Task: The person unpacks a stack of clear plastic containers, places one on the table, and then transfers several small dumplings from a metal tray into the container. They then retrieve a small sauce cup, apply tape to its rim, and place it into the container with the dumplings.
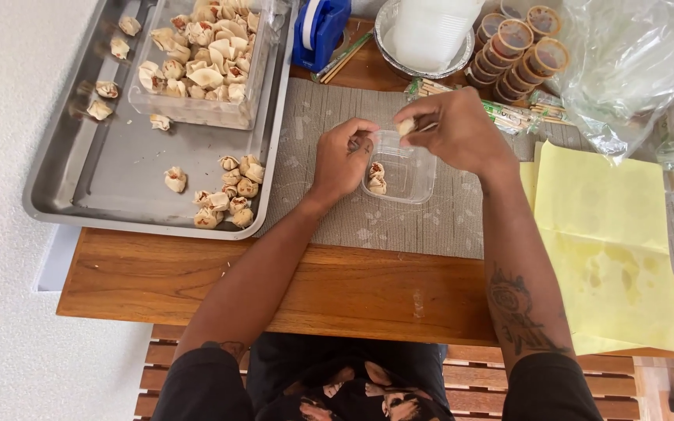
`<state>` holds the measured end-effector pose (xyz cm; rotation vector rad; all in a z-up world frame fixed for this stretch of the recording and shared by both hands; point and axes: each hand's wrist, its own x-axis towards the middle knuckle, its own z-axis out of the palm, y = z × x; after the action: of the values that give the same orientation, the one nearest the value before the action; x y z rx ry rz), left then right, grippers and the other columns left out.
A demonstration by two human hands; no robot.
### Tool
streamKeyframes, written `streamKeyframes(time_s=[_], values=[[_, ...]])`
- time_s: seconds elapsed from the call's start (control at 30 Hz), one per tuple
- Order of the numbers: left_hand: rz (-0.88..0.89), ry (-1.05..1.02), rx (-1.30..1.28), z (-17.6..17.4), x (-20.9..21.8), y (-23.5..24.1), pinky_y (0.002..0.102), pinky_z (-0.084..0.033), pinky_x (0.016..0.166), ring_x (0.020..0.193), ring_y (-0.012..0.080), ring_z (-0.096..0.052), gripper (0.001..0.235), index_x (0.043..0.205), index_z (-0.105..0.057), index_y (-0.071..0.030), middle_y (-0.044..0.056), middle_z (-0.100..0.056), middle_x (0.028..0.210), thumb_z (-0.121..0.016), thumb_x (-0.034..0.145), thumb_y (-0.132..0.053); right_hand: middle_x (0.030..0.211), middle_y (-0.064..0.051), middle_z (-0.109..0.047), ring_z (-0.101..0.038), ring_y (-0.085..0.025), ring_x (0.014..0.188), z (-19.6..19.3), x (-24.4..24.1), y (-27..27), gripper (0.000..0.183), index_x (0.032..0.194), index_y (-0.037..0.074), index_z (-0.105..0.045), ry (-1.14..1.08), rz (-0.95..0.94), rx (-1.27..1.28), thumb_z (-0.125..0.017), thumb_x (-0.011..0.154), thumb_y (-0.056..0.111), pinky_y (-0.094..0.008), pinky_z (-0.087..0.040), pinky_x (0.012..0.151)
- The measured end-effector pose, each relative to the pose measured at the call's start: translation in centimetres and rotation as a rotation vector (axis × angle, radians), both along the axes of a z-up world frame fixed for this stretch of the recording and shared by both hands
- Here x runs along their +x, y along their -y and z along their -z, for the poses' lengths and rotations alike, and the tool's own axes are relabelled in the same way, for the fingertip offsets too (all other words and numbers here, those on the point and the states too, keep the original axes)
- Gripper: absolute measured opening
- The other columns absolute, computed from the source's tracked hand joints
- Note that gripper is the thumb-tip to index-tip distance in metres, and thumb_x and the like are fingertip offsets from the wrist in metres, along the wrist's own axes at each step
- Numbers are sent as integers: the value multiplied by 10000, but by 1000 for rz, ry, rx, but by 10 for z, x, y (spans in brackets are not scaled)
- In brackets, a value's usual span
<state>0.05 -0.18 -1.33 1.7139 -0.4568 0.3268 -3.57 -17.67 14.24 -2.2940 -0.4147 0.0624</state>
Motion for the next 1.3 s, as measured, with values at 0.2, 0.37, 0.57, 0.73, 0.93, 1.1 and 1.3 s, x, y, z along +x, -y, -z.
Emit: streamKeyframes(time_s=[0.2, 0.37, 0.57, 0.73, 0.93, 1.1, 1.3], values=[[28, 26, -3, 12, 10, -1, 352, -547, 630, 668, 274, -705, 194, 934, -777, -76, 158, -736, 782, -642, 832, 19, 921, -341, -703, -738, -420, 841, 65, 41, 35, 340, 1130, 3, -779, 185, 57, -16, -809, 817, -126, -435, -620, 676], [20, 26, 19, -5, 0, -3, 326, -522, 586, 628, 250, -684, 164, 878, -778, -74, 149, -712, 705, -651, 803, -1, 917, -339, -705, -735, -395, 831, 67, 37, 18, 326, 1119, -42, -760, 120, 43, 52, -816, 806, -115, -445, -621, 693], [19, 12, -2, -8, -1, -4, 313, -511, 557, 605, 225, -666, 147, 854, -774, -70, 144, -700, 673, -644, 824, -9, 935, -215, -725, -719, -269, 889, 65, 36, 14, 318, 1086, -5, -746, 58, 52, 270, -839, 789, -69, -394, -640, 763], [37, 12, -17, -12, -1, -4, 307, -490, 531, 577, 231, -645, 153, 870, -771, -49, 164, -689, 669, -637, 826, 12, 952, -201, -698, -693, -202, 805, 65, 38, 18, 369, 1102, -13, -732, 26, 89, 398, -858, 759, -68, -343, -630, 662], [58, 33, -20, -14, -6, -5, 276, -483, 506, 552, 185, -620, 148, 878, -771, -53, 147, -697, 685, -682, 791, 26, 959, -188, -701, -695, -215, 869, 57, 35, 24, 345, 1084, -7, -740, 68, 71, 341, -872, 771, -68, -348, -618, 668], [51, 81, -32, -20, -8, -6, 293, -485, 508, 544, 225, -626, 154, 872, -768, -28, 163, -702, 695, -677, 792, 67, 890, -216, -698, -677, -223, 843, 52, 33, 20, 317, 1060, -16, -762, 124, 66, 254, -816, 768, -128, -369, -607, 684], [55, 69, -29, -17, -7, -6, 288, -484, 508, 552, 220, -629, 165, 887, -769, -26, 160, -709, 711, -670, 807, 79, 944, -224, -729, -690, -418, 1082, 49, 30, 14, 289, 1031, 21, -779, 212, 82, 206, -786, 781, -124, -620, -564, 902]])
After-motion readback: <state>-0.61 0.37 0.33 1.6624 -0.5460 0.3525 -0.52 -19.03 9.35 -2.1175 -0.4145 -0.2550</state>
